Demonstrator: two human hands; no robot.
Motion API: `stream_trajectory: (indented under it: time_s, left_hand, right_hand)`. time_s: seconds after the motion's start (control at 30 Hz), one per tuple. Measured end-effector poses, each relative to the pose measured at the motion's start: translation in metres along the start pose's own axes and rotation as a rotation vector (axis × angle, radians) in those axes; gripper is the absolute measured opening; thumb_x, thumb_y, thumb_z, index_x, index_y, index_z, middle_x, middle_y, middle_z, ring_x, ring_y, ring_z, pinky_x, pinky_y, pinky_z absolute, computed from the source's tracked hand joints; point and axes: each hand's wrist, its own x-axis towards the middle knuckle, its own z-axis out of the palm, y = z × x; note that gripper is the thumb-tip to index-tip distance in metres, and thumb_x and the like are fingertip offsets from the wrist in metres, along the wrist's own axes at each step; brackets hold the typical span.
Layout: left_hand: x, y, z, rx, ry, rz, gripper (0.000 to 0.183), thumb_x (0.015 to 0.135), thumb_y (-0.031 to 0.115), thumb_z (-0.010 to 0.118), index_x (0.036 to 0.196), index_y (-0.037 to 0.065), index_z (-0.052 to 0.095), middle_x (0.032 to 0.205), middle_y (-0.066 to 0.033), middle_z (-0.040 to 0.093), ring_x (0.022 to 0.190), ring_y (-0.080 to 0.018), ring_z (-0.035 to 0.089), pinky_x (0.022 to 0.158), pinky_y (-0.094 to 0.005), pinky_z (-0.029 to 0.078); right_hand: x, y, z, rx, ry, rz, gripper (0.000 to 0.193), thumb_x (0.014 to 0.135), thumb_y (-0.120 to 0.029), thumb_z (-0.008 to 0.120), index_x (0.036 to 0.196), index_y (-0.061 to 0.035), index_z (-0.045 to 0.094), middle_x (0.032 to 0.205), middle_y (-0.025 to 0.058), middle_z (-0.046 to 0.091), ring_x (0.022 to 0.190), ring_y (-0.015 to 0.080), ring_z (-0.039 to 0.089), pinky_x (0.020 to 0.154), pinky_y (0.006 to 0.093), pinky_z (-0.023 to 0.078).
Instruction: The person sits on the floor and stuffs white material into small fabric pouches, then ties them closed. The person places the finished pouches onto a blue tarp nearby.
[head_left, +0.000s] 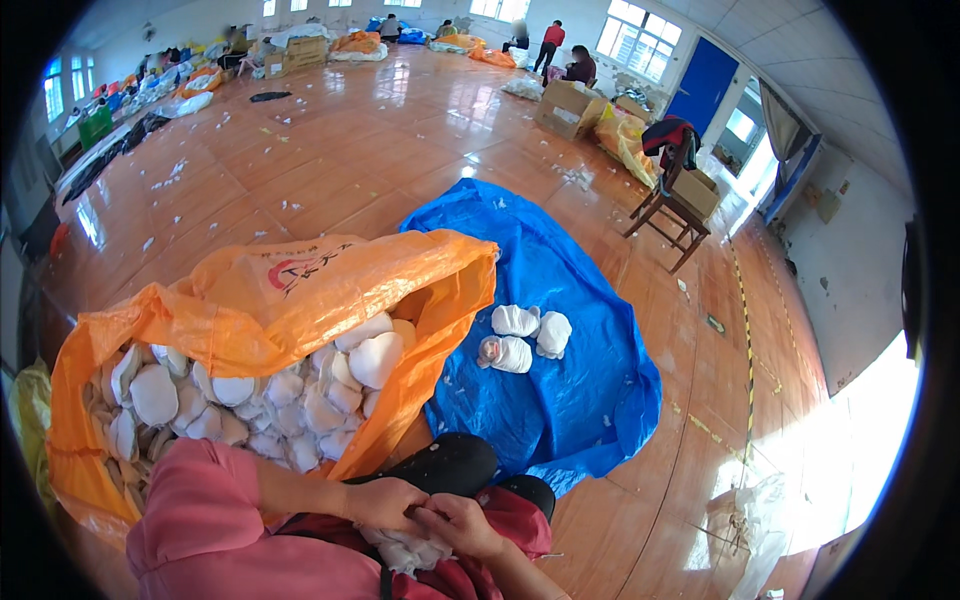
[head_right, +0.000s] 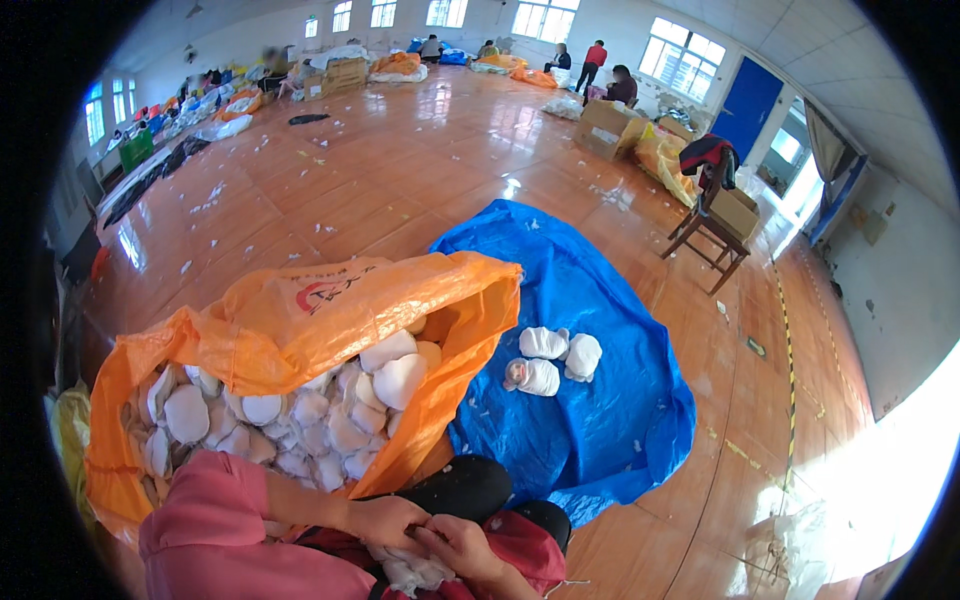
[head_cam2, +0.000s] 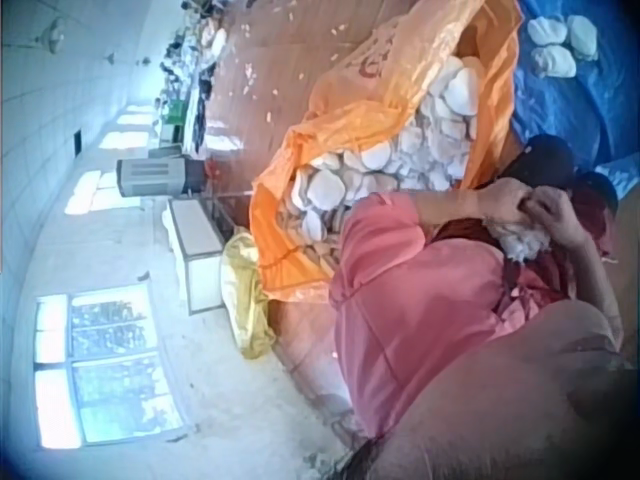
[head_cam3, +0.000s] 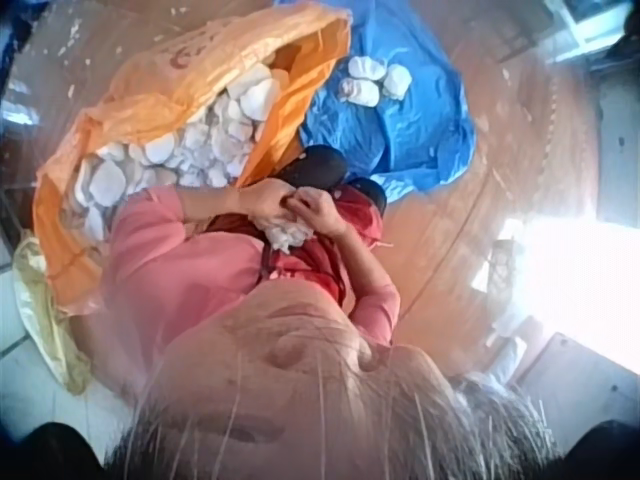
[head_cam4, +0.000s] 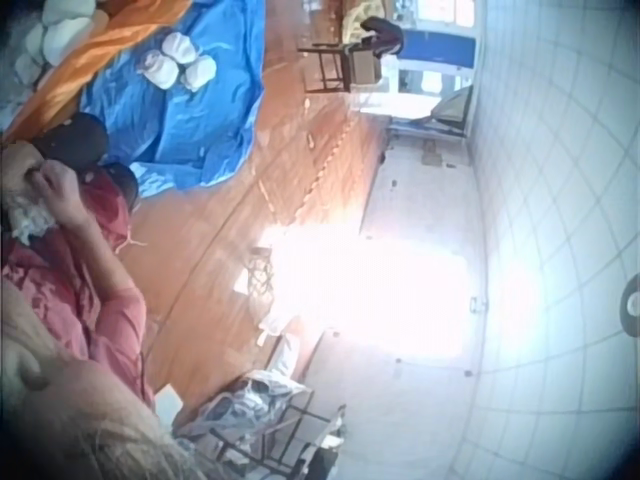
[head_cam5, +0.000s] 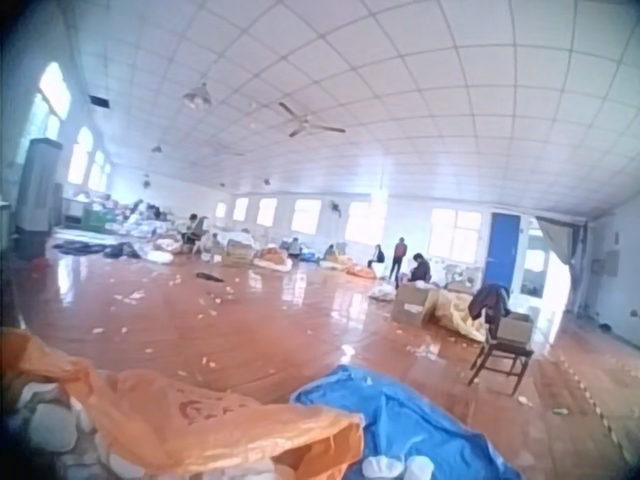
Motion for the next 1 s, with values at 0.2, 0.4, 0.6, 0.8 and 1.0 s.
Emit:
stream_trajectory:
  time_s: [0.2, 0.4, 0.6, 0.8, 1.0]
  left_hand:
    - [0.01, 0.01, -0.005, 0.046, -0.032, -0.035, 0.042, 0.085, 0.044, 0.065, 0.098, 0.004, 0.068, 0.092, -0.0216, 0.069, 0.087, -0.0408, 0.065, 0.075, -0.0469, 0.051]
    - [0.017, 0.0, -0.004, 0.298, -0.14, 0.032, 0.035, 0.086, 0.038, 0.06, 0.085, 0.004, 0.066, 0.083, -0.0212, 0.067, 0.081, -0.0419, 0.064, 0.071, -0.0503, 0.049]
    - [0.012, -0.009, -0.008, 0.152, -0.06, 0.272, 0.025, 0.088, 0.03, 0.061, 0.082, 0.006, 0.067, 0.076, -0.0164, 0.065, 0.075, -0.0395, 0.062, 0.064, -0.0486, 0.046]
    - [0.006, 0.003, 0.003, 0.136, 0.249, 0.36, 0.027, 0.09, 0.03, 0.062, 0.075, 0.008, 0.064, 0.071, -0.0127, 0.062, 0.069, -0.0345, 0.061, 0.06, -0.0452, 0.045]
    - [0.013, 0.006, 0.013, 0.311, 0.455, 0.402, 0.025, 0.088, 0.026, 0.066, 0.071, 0.008, 0.061, 0.064, -0.009, 0.056, 0.066, -0.0309, 0.058, 0.057, -0.0405, 0.046]
  right_hand:
    - [0.013, -0.011, -0.007, -0.238, 0.062, -0.184, 0.011, 0.088, -0.015, 0.068, 0.086, -0.0043, 0.066, 0.079, 0.0146, 0.064, 0.068, 0.0331, 0.063, 0.059, 0.0372, 0.05]
    - [0.002, -0.005, -0.001, -0.162, 0.119, -0.074, 0.009, 0.091, -0.009, 0.066, 0.084, -0.004, 0.063, 0.078, 0.0083, 0.062, 0.071, 0.0233, 0.064, 0.063, 0.0335, 0.05]
    - [-0.034, 0.044, 0.012, 0.657, 0.128, 0.157, 0.018, 0.094, -0.005, 0.064, 0.11, -0.0026, 0.056, 0.114, 0.0047, 0.056, 0.107, 0.0139, 0.053, 0.095, 0.0272, 0.043]
    - [-0.034, 0.018, 0.008, 0.959, -0.032, 0.163, 0.031, 0.092, -0.011, 0.067, 0.119, -0.0049, 0.054, 0.115, 0.0037, 0.058, 0.108, 0.0146, 0.054, 0.095, 0.0294, 0.043]
    - [-0.034, 0.053, -0.001, 0.893, -0.133, 0.174, 0.032, 0.094, -0.012, 0.066, 0.12, -0.0058, 0.051, 0.114, 0.0035, 0.059, 0.106, 0.0137, 0.056, 0.093, 0.0297, 0.045]
